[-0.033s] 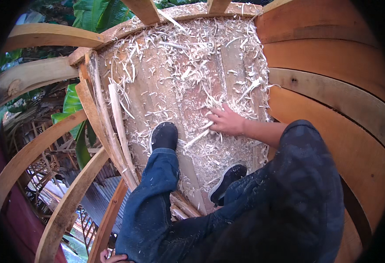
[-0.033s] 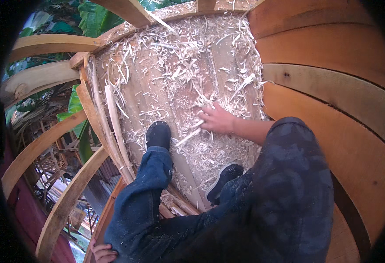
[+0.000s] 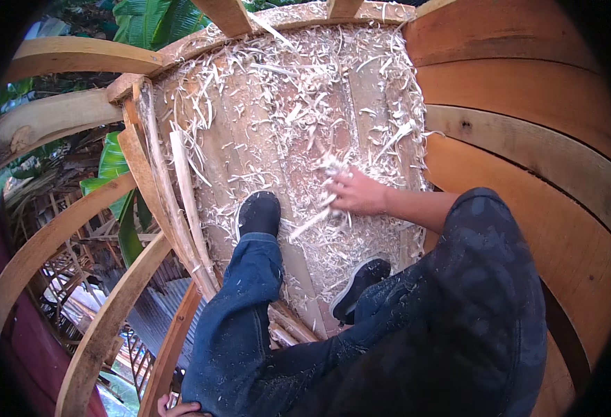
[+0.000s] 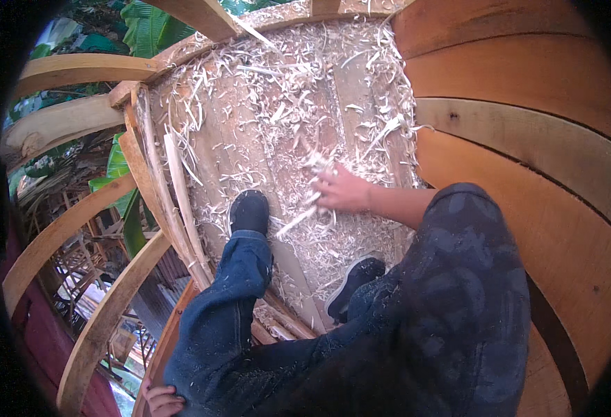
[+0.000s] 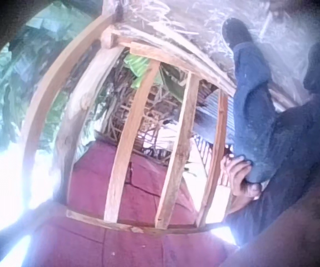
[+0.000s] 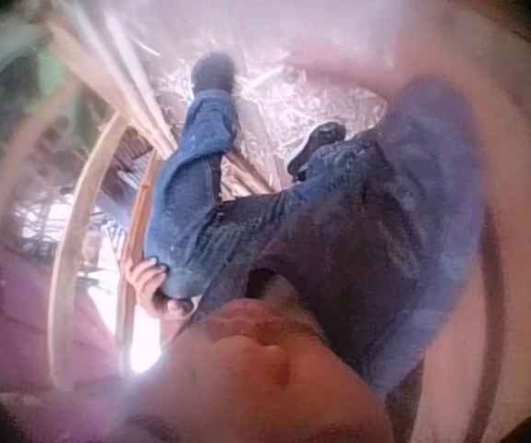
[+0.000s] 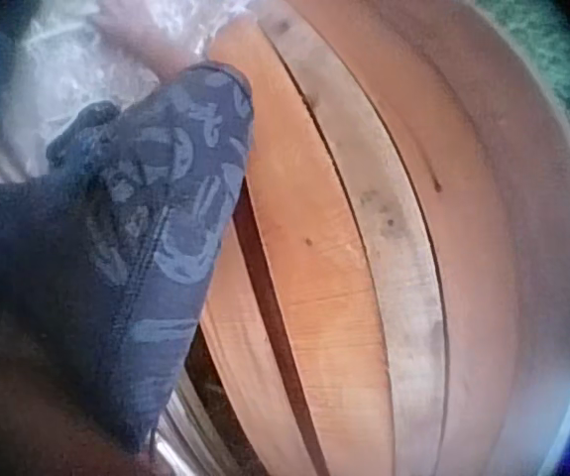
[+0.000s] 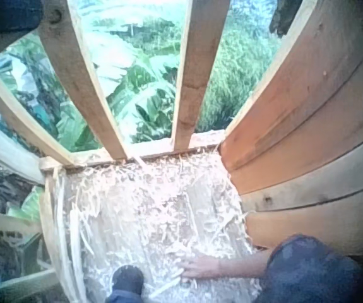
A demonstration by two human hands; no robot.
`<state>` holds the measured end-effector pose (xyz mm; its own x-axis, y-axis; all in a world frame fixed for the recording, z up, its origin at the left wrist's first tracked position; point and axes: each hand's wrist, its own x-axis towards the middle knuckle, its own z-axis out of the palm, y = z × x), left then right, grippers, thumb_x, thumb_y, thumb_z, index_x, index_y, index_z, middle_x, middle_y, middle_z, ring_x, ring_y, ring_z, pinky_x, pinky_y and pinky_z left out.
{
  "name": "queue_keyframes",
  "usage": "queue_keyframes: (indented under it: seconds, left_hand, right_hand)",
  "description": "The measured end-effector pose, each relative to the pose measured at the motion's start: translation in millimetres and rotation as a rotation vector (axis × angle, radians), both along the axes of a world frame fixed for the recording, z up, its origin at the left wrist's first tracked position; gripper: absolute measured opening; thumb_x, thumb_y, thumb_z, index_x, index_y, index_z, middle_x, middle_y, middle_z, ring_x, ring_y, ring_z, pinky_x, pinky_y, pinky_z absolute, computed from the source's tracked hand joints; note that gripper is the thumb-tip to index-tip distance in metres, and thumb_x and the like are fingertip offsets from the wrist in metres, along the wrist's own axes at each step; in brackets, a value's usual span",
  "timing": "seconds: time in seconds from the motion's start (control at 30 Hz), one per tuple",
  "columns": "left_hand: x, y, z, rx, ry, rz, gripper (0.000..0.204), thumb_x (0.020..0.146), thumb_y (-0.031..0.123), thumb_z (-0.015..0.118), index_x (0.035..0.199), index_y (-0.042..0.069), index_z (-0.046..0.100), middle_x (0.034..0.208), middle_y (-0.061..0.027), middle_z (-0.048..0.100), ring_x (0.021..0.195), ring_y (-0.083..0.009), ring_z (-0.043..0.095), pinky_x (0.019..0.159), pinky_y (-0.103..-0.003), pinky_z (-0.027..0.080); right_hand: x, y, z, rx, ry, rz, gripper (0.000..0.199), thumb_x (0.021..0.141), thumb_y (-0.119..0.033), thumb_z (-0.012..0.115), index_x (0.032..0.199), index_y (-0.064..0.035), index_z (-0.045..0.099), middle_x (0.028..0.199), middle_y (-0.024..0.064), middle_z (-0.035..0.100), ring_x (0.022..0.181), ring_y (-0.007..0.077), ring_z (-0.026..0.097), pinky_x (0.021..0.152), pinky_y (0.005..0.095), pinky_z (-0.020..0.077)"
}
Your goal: The person removes sawdust and wood shavings from a wooden structure by hand. They gather the debris into piles and toss it out of the frame, clearing the floor area.
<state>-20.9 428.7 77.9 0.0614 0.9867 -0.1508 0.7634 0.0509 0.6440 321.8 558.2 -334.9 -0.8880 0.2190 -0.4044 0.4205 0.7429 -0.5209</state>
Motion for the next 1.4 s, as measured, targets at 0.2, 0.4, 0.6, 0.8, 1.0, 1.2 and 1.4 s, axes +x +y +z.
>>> queue_keyframes:
  seconds: [0.2, 0.4, 0.6, 0.8, 1.0, 1.2, 1.4]
  left_hand:
    - [13.4, 13.5, 5.4, -0.031, 0.083, -0.03, 0.047, 0.091, 0.046, 0.044, 0.09, 0.001, 0.058, 0.081, -0.0131, 0.061, 0.083, -0.0321, 0.06, 0.099, -0.056, 0.033]
    - [18.3, 9.2, 10.3, -0.061, 0.139, -0.017, 0.049, 0.093, 0.047, 0.042, 0.088, 0.002, 0.058, 0.08, -0.0125, 0.06, 0.084, -0.0319, 0.061, 0.098, -0.056, 0.035]
    - [24.7, 8.7, 11.1, -0.084, 0.144, 0.009, 0.053, 0.092, 0.05, 0.039, 0.083, 0.001, 0.058, 0.08, -0.0129, 0.06, 0.085, -0.0319, 0.061, 0.098, -0.058, 0.036]
    - [22.8, -4.1, 7.5, -0.011, 0.145, 0.064, 0.055, 0.091, 0.05, 0.041, 0.079, 0.0, 0.06, 0.077, -0.0135, 0.061, 0.082, -0.0313, 0.061, 0.097, -0.057, 0.037]
    - [25.2, 9.3, 9.9, -0.072, 0.117, 0.045, 0.054, 0.089, 0.049, 0.043, 0.079, -0.001, 0.062, 0.076, -0.0133, 0.062, 0.081, -0.0315, 0.061, 0.094, -0.058, 0.037]
    - [24.2, 12.6, 9.9, -0.035, 0.154, 0.058, 0.055, 0.086, 0.05, 0.045, 0.072, -0.001, 0.062, 0.072, -0.0135, 0.062, 0.076, -0.0311, 0.061, 0.093, -0.057, 0.037]
    - [26.2, 20.5, 12.7, -0.089, 0.153, 0.053, 0.057, 0.087, 0.053, 0.045, 0.073, 0.0, 0.062, 0.073, -0.0118, 0.063, 0.078, -0.0307, 0.062, 0.096, -0.057, 0.034]
  right_hand:
    - [-13.4, -72.4, 20.3, -0.025, 0.114, 0.28, 0.056, 0.088, -0.037, 0.055, 0.14, -0.0349, 0.037, 0.154, 0.0121, 0.019, 0.141, 0.0373, 0.019, 0.104, 0.0731, 0.0205]
    - [-0.8, -103.7, -23.6, 0.23, 0.258, 0.352, 0.033, 0.089, -0.036, 0.049, 0.122, -0.0328, 0.053, 0.149, 0.0108, 0.029, 0.137, 0.0327, 0.027, 0.101, 0.07, 0.0254]
    - [1.4, -81.0, -19.6, 0.118, 0.279, 0.251, 0.024, 0.084, -0.029, 0.057, 0.108, -0.0288, 0.063, 0.124, 0.0085, 0.049, 0.116, 0.0245, 0.046, 0.094, 0.0557, 0.0373]
    - [-20.7, 30.1, 9.8, 0.201, 0.071, -0.136, 0.044, 0.085, -0.022, 0.064, 0.127, -0.0262, 0.05, 0.13, 0.0135, 0.048, 0.123, 0.0282, 0.046, 0.095, 0.0557, 0.0462]
    - [-28.3, 144.3, 25.1, 0.373, 0.209, -0.698, 0.053, 0.075, -0.019, 0.074, 0.125, -0.0241, 0.056, 0.137, 0.0161, 0.043, 0.12, 0.0338, 0.046, 0.084, 0.0505, 0.0505]
    - [-53.8, 185.8, 19.9, 0.591, -0.064, -0.873, 0.082, 0.061, -0.033, 0.083, 0.135, -0.0291, 0.046, 0.143, 0.0174, 0.037, 0.127, 0.0401, 0.038, 0.09, 0.0587, 0.0452]
    - [-43.9, 189.4, 1.8, 0.484, -0.064, -0.816, 0.05, 0.072, -0.013, 0.068, 0.118, -0.0251, 0.056, 0.116, 0.0147, 0.051, 0.106, 0.0334, 0.05, 0.077, 0.0453, 0.0523]
